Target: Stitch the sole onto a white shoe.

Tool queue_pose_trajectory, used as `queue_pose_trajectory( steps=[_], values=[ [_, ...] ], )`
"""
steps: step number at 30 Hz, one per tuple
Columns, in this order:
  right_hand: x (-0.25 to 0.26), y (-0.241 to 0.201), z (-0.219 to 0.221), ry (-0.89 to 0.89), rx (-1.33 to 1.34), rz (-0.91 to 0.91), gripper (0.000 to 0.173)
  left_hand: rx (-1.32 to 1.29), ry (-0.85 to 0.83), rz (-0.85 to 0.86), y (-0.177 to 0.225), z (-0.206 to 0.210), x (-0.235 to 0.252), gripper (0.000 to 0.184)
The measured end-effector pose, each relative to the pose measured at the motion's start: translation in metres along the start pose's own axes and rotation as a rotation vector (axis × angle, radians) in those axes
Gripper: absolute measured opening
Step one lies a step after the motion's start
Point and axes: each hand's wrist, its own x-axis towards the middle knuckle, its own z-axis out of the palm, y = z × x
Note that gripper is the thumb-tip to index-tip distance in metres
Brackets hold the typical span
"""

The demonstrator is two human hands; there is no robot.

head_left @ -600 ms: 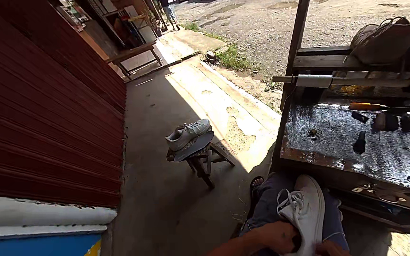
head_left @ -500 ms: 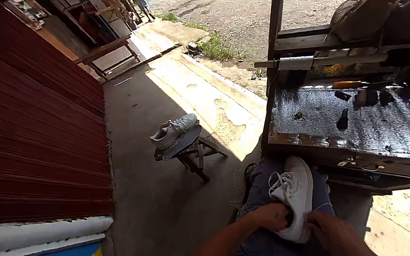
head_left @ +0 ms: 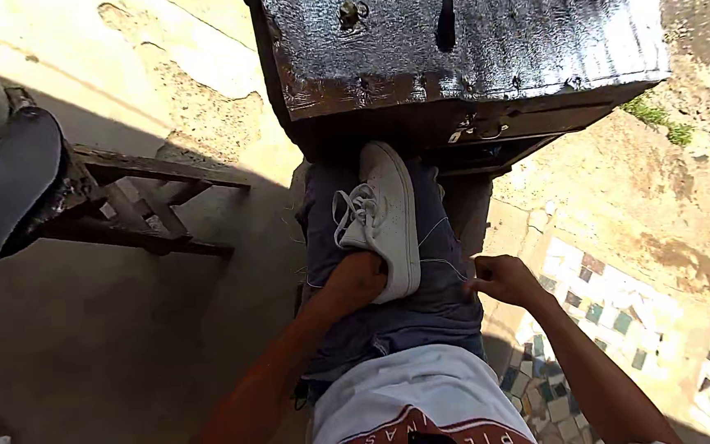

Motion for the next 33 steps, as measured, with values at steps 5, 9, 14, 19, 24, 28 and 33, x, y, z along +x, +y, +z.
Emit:
queue_pose_trajectory(
  steps=[5,9,14,19,24,28,33],
  values=[
    [-0.004,0.001,0.026,-0.005,0.625,-0.309,0.06,0.194,0.198,0.023,0.0,0.008,-0.005,0.028],
    [-0.003,-0.038,0.033,0.269,0.733,-0.428,0.023,0.18,0.218,0.014,-0.002,0.008,-0.006,0.026],
    [0.024,-0.093,0.052,0.512,-0.02,-0.164,0.022,0.204,0.152,-0.023,0.0,0.006,-0.004,0.028],
    [0.016,-0.11,0.039,0.274,0.525,-0.107,0.012,0.323,0.083,-0.065,0.004,-0.003,-0.011,0.027],
    [-0.017,-0.093,-0.003,-0.319,0.22,-0.209,0.038,0.38,0.091,-0.033,0.002,-0.004,-0.012,0.027],
    [0.013,-0.078,-0.019,0.241,-0.261,0.019,0.042,0.393,0.096,-0.014,0.004,0.0,-0.009,0.028],
    [0.043,-0.09,0.017,0.189,-0.054,-0.138,0.024,0.401,0.223,0.002,-0.011,0.005,-0.017,0.022]
  ],
)
